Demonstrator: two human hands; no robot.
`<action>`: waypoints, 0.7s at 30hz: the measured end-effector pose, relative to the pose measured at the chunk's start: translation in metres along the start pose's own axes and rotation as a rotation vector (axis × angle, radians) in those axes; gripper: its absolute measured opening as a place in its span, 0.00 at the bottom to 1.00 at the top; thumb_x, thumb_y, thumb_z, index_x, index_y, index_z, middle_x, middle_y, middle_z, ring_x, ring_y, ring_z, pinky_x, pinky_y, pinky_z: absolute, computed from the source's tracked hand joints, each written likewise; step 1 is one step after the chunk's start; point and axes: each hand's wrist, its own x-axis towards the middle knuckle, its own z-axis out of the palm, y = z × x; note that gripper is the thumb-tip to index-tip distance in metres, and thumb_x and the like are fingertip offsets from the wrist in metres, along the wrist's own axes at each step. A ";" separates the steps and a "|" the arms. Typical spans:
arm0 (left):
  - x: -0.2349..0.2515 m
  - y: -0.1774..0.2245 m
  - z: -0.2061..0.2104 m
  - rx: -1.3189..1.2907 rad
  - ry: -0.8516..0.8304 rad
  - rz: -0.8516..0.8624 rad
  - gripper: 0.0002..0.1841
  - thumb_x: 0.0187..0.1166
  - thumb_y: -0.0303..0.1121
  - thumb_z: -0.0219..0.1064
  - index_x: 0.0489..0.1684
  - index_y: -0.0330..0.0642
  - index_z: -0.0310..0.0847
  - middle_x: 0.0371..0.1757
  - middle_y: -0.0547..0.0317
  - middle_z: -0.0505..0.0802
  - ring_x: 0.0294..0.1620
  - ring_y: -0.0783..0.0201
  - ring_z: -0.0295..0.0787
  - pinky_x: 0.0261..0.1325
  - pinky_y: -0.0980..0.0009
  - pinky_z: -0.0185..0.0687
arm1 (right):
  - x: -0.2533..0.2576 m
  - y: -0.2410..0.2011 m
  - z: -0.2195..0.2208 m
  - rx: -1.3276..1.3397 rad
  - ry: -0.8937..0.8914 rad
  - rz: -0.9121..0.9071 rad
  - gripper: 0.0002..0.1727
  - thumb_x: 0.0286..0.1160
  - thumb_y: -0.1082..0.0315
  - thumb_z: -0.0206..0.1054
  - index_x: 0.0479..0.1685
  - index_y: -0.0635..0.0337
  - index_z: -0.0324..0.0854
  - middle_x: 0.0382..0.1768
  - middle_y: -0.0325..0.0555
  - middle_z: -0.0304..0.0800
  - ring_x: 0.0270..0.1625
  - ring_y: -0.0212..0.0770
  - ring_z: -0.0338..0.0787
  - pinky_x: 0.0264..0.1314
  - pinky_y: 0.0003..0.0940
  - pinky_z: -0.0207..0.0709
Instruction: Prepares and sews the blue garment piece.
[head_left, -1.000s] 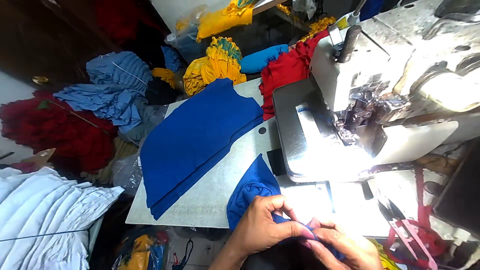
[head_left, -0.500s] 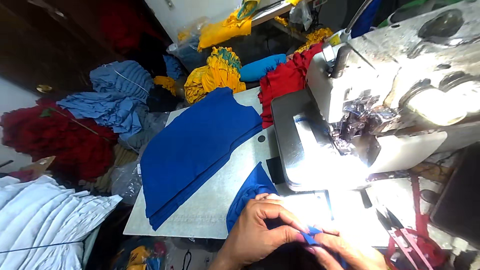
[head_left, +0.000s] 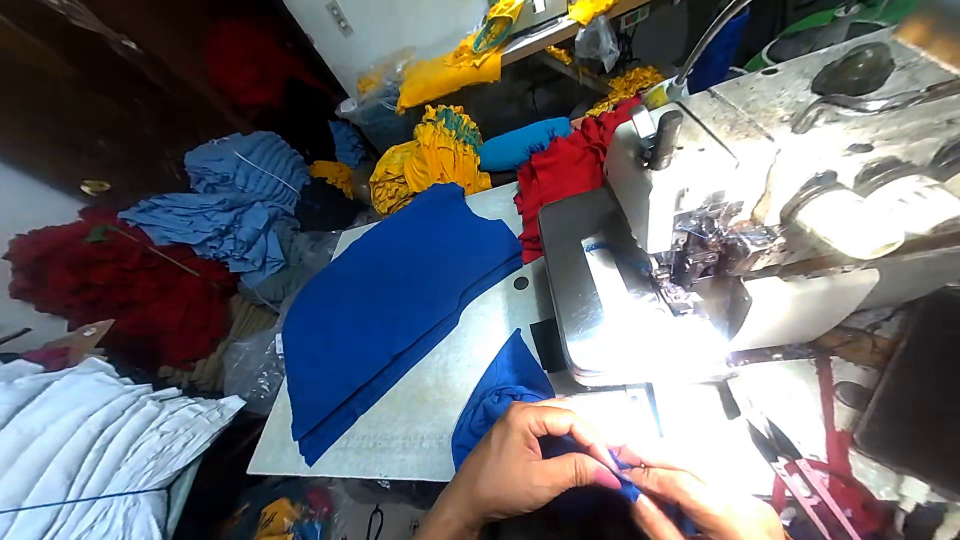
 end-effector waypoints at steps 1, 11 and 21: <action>0.002 0.001 -0.001 -0.001 -0.027 -0.006 0.08 0.75 0.31 0.75 0.35 0.33 0.91 0.46 0.58 0.96 0.62 0.71 0.89 0.76 0.69 0.77 | 0.001 0.000 -0.001 0.000 0.001 -0.001 0.02 0.77 0.73 0.68 0.39 0.62 0.84 0.47 0.46 0.93 0.56 0.28 0.88 0.62 0.17 0.79; 0.012 0.014 -0.004 -0.022 0.175 0.052 0.04 0.73 0.26 0.75 0.36 0.33 0.90 0.44 0.60 0.96 0.49 0.74 0.93 0.56 0.77 0.89 | 0.009 -0.003 0.003 -0.019 0.067 0.051 0.07 0.77 0.67 0.73 0.37 0.62 0.87 0.40 0.46 0.91 0.48 0.26 0.88 0.54 0.16 0.80; 0.003 0.001 -0.002 -0.271 0.140 -0.041 0.02 0.75 0.24 0.73 0.39 0.39 0.87 0.46 0.63 0.95 0.48 0.77 0.90 0.53 0.79 0.85 | 0.003 -0.007 -0.001 -0.014 0.050 0.137 0.07 0.76 0.70 0.73 0.33 0.65 0.86 0.36 0.48 0.91 0.45 0.25 0.87 0.51 0.14 0.79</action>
